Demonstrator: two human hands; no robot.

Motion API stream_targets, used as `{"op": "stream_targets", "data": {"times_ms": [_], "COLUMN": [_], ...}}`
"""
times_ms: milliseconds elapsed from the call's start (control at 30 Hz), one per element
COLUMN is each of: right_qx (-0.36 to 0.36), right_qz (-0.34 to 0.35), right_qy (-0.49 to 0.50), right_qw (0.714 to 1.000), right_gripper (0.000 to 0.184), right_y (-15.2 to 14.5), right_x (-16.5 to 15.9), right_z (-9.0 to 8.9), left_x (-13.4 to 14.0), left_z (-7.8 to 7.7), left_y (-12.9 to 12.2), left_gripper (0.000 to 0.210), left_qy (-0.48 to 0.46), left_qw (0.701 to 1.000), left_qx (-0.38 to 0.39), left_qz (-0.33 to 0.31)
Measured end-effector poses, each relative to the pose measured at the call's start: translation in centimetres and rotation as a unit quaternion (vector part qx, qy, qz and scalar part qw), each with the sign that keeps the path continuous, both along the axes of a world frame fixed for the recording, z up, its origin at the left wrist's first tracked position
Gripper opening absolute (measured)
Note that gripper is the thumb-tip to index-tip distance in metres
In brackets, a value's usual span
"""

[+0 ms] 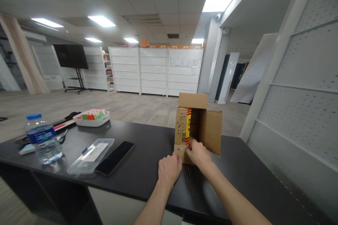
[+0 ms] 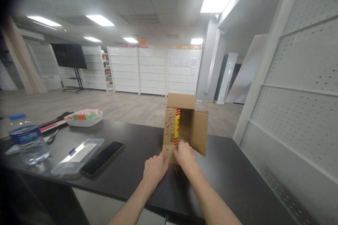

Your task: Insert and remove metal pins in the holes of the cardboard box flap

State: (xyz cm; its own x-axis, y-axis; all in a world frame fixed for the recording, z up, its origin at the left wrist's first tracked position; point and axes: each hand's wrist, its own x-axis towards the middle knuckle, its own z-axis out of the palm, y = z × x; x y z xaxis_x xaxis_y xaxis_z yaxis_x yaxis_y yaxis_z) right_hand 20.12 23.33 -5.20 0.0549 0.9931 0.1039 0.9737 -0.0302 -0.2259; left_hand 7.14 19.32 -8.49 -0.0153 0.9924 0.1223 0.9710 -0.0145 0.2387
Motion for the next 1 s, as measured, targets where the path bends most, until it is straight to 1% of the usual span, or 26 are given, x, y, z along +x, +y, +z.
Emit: {"op": "stream_targets", "data": {"times_ms": [100,267,367,500,733,1000], "right_qx": [0.005,0.012,0.004,-0.008,0.017,0.031], "right_qz": [0.01,0.046,0.042,0.034,0.064,0.077], "right_qy": [0.0,-0.001,-0.01,-0.039,-0.095,-0.117], "right_qw": [1.0,0.999,0.999,0.999,0.993,0.99], "right_gripper": [0.022,0.016,0.015,0.017,0.021,0.021], "right_y": [-0.2,-0.5,-0.3,0.0,0.0,-0.4], "right_x": [0.1,0.6,0.9,0.9,-0.2,-0.7], "right_z": [-0.1,-0.7,-0.8,-0.5,0.1,1.0], "left_x": [0.0,0.0,0.1,0.1,0.0,0.0], "left_z": [-0.1,-0.1,0.0,0.0,-0.1,-0.2], "left_y": [0.1,0.1,0.1,0.1,0.2,0.2], "left_gripper": [0.036,0.037,0.036,0.038,0.036,0.036], "left_qy": [0.0,0.004,0.003,0.004,0.006,-0.001], "left_qw": [1.0,1.0,1.0,1.0,1.0,1.0], "left_qx": [0.004,0.01,0.002,0.004,0.007,0.009], "left_qz": [0.001,0.0,0.001,0.005,0.001,0.0]}}
